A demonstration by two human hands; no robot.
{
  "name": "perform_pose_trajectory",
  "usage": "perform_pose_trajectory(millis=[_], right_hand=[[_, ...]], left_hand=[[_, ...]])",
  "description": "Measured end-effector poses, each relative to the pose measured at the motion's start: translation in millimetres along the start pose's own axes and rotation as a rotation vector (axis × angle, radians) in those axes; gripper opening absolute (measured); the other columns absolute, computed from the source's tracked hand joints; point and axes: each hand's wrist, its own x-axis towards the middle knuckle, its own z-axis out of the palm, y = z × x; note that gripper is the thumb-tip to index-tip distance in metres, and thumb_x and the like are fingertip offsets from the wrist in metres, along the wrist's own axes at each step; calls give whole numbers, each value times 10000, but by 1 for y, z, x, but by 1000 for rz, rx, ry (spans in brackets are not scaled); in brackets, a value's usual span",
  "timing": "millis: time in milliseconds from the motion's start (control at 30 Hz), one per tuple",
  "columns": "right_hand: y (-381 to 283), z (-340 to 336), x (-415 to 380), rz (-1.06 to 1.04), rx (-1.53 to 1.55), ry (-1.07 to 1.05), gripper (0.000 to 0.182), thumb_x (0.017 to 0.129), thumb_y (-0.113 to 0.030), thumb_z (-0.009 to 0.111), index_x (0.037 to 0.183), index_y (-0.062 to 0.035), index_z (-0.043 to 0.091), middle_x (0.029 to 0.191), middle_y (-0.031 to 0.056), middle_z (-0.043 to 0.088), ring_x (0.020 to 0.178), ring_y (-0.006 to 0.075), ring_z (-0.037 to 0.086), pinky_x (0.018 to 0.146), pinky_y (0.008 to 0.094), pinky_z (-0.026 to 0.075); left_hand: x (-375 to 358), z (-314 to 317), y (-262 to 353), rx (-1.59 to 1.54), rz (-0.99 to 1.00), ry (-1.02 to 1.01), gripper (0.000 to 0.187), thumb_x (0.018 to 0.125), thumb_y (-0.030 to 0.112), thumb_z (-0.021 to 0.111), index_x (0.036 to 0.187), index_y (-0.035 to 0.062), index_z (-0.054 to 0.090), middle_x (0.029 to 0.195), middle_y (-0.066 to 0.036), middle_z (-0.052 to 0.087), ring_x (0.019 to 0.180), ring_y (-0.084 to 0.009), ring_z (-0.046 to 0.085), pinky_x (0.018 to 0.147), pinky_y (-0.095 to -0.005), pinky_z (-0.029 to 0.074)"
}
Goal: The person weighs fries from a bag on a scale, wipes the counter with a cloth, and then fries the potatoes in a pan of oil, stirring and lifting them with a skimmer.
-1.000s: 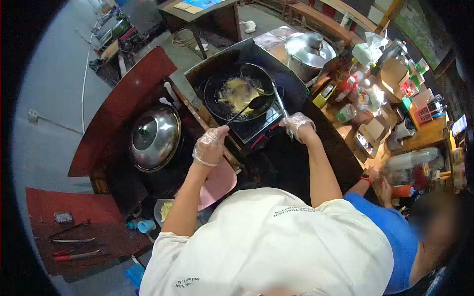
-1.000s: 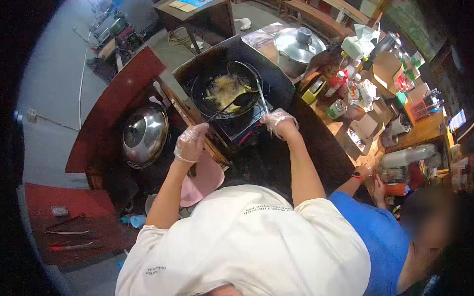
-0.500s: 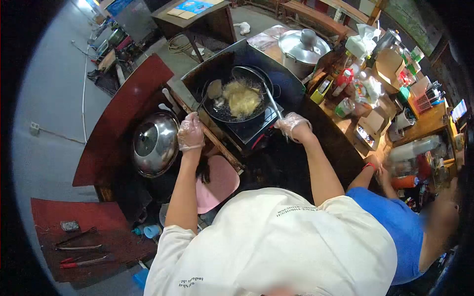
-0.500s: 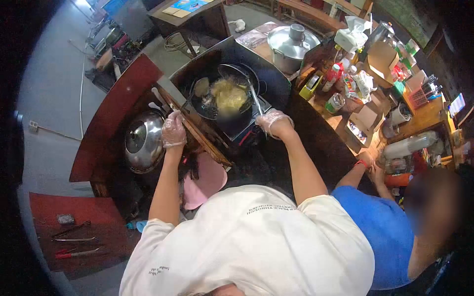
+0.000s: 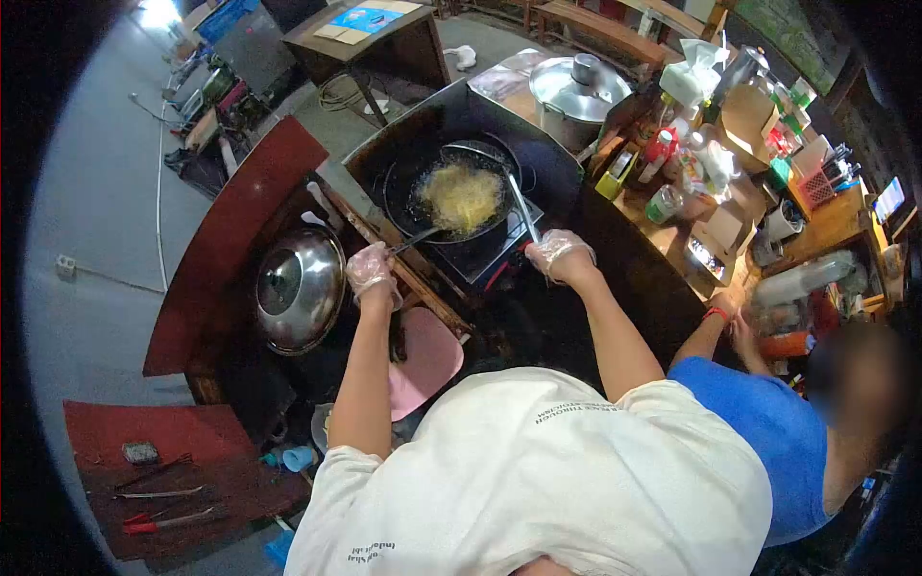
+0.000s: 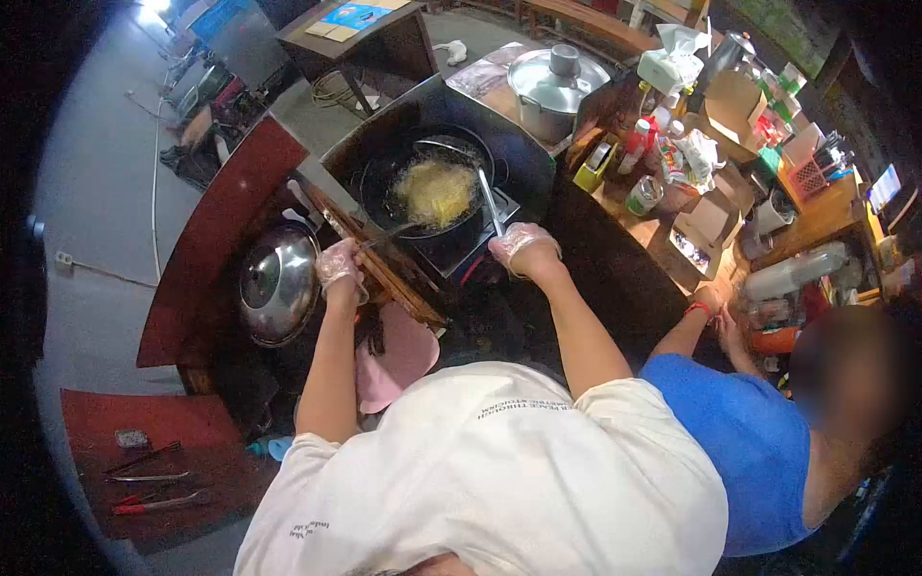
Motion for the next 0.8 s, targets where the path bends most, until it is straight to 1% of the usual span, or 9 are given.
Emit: perform_pose_trajectory(millis=[33,167,300,367,633,700,733,767,800], right_hand=[[-1,-4,-3,-29,35,-37,434,836,-434,574,777,-29,717,775,177,697,785,347,674,746,455,502],[-9,-20,-12,-11,197,-122,399,806,-412,636,720,-27,699,668,128,664,664,269,651,649,405,489],[2,-7,2,-41,224,-118,400,853,-401,607,868,-19,722,824,187,711,779,349,682,733,441,509],[0,-14,-6,21,511,-99,363,858,-373,647,800,-24,728,706,131,695,663,271,658,668,404,496],[1,-21,-4,51,524,-58,322,872,-326,664,780,-24,730,658,81,663,609,182,616,602,358,472],[2,-21,-2,78,505,-66,309,876,-313,663,781,-28,734,659,76,662,604,174,613,594,351,469],[7,-13,2,80,652,-81,286,868,-296,670,783,-32,737,672,73,669,604,171,615,596,348,469],[11,-10,6,82,800,-95,263,860,-279,677,786,-35,740,685,70,676,604,167,616,597,345,470],[12,-10,6,82,801,-92,263,860,-279,677,786,-35,740,685,70,676,604,167,616,597,345,470]], left_hand=[[-4,4,4,-186,-163,-38,171,937,166,613,957,13,687,648,2,576,516,-102,530,425,-261,400],[-8,32,8,-196,-199,-16,158,952,172,606,977,29,670,709,3,598,495,-98,519,399,-254,390],[-4,48,2,-277,-175,-97,163,960,165,601,1050,37,647,763,-20,610,548,-97,541,407,-258,422],[-7,51,2,-265,-198,-68,174,960,166,606,1065,31,637,776,-25,606,560,-92,541,411,-256,430],[-5,27,-8,-63,1,-135,249,952,164,629,1125,-14,645,735,-10,590,539,-106,542,392,-256,414],[-5,22,-9,-67,52,-135,184,933,204,648,1011,47,706,703,-14,608,564,-97,552,443,-272,423],[-3,19,-13,26,264,-130,170,933,174,640,1014,38,701,736,-58,651,622,-152,619,514,-309,477],[-9,18,-7,25,266,-134,170,933,174,640,1014,38,701,736,-58,651,622,-152,619,514,-309,477],[-18,13,6,216,589,-111,153,932,155,634,1009,39,699,770,-91,669,667,-202,650,565,-334,501]])
